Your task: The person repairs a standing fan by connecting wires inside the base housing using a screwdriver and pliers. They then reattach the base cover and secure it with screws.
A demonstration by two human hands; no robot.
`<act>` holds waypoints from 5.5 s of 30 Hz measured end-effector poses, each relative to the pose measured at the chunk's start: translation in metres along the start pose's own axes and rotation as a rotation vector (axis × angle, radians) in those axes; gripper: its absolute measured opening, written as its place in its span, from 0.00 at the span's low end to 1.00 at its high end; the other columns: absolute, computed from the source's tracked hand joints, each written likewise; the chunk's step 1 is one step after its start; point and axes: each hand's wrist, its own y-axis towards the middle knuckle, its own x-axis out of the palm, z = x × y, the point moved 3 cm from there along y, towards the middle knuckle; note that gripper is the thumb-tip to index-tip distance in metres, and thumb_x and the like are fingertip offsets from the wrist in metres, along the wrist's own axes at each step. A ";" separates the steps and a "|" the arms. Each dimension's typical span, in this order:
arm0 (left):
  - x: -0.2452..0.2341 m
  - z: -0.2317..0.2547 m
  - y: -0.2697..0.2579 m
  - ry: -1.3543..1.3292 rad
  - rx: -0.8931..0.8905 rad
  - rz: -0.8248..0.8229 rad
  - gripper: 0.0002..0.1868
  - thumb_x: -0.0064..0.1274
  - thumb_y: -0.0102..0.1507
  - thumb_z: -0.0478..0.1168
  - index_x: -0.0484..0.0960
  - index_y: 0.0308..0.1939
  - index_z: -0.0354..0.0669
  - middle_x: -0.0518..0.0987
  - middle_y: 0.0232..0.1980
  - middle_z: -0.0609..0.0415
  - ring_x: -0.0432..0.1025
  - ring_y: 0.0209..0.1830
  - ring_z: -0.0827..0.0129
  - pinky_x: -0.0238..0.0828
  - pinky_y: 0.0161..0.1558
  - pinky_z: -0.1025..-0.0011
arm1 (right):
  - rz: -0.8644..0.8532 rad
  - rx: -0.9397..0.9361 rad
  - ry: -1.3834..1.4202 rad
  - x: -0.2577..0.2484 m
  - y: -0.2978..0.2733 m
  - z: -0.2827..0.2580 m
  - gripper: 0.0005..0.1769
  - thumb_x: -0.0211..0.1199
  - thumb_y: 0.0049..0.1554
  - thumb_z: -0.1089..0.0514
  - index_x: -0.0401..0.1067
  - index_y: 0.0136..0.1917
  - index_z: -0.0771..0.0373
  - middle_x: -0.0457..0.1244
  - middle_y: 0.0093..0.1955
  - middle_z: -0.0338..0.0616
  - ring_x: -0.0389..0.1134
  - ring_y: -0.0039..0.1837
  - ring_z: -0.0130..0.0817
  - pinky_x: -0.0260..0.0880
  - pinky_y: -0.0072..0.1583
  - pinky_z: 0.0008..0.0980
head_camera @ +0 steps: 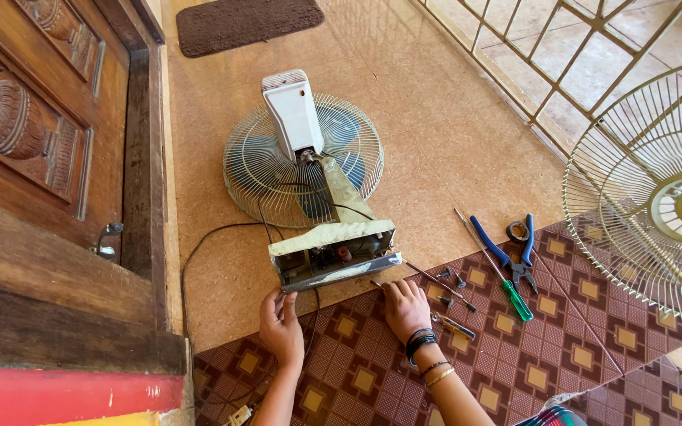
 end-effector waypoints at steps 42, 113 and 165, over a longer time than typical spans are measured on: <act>-0.001 0.017 0.020 0.155 -0.144 -0.024 0.17 0.58 0.66 0.51 0.84 0.49 0.43 0.86 0.41 0.56 0.79 0.32 0.70 0.71 0.34 0.72 | 0.026 0.491 1.437 -0.011 0.055 0.020 0.27 0.62 0.59 0.69 0.66 0.71 0.65 0.67 0.64 0.41 0.67 0.64 0.28 0.69 0.66 0.31; -0.014 0.029 0.075 0.138 0.204 -0.316 0.32 0.41 0.70 0.54 0.65 0.70 0.34 0.72 0.58 0.41 0.71 0.53 0.58 0.72 0.50 0.59 | -0.057 0.345 1.015 -0.061 -0.021 0.024 0.12 0.74 0.56 0.58 0.78 0.46 0.69 0.63 0.33 0.41 0.59 0.35 0.27 0.56 0.38 0.27; 0.029 0.097 0.125 -0.016 0.297 0.181 0.14 0.39 0.75 0.41 0.78 0.50 0.35 0.80 0.47 0.43 0.74 0.45 0.47 0.69 0.48 0.55 | 0.357 0.900 1.200 -0.038 -0.063 0.063 0.17 0.67 0.58 0.56 0.76 0.57 0.69 0.70 0.46 0.37 0.67 0.46 0.19 0.67 0.49 0.22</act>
